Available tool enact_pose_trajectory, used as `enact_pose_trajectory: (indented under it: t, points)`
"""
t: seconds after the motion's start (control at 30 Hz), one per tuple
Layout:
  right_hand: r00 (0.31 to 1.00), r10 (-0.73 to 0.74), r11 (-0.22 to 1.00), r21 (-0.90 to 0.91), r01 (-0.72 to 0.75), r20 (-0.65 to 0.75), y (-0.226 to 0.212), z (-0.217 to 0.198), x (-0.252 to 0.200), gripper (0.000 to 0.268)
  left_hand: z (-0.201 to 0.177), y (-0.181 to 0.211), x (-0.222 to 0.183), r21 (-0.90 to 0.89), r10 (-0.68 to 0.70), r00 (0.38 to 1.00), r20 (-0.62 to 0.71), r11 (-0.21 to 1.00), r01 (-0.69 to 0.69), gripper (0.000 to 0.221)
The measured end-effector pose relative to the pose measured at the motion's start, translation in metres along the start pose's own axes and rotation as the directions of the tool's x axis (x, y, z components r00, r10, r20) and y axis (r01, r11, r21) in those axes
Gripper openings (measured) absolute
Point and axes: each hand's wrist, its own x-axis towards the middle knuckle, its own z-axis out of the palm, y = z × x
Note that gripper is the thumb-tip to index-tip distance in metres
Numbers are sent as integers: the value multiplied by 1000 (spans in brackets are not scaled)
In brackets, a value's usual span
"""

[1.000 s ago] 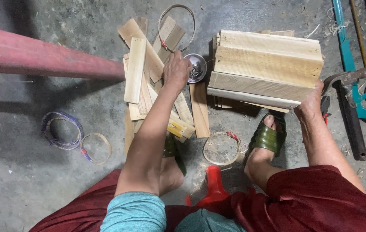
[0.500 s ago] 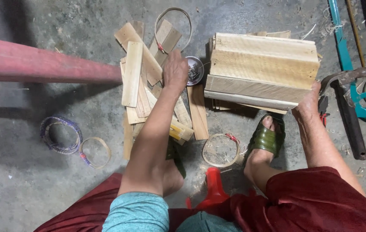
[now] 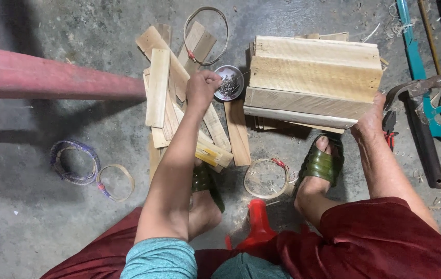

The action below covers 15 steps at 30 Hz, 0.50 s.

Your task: Sanding wooden slats and fitting them into a circular frame to assemble a wooden object.

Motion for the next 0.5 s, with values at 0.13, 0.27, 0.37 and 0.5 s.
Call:
enact_pose_trajectory:
  t: [0.13,0.27,0.37,0.5]
  points:
    - [1000,-3,1000,10,3,-8,0,2,1,33,4,0,0,-472,-44,999,-12,881,33,20]
    - [1000,-9,1000,26,10,-16,0,7,-2,33,-7,5,-6,-699,-125,981,147,688,193,30]
    - [1000,-14,999,37,14,-20,-1,9,-3,32,-3,-6,1,-791,-92,962,257,552,264,33]
    - [999,-21,998,53,23,-27,1,12,0,32,-10,-6,-5,-865,-18,944,331,395,311,31]
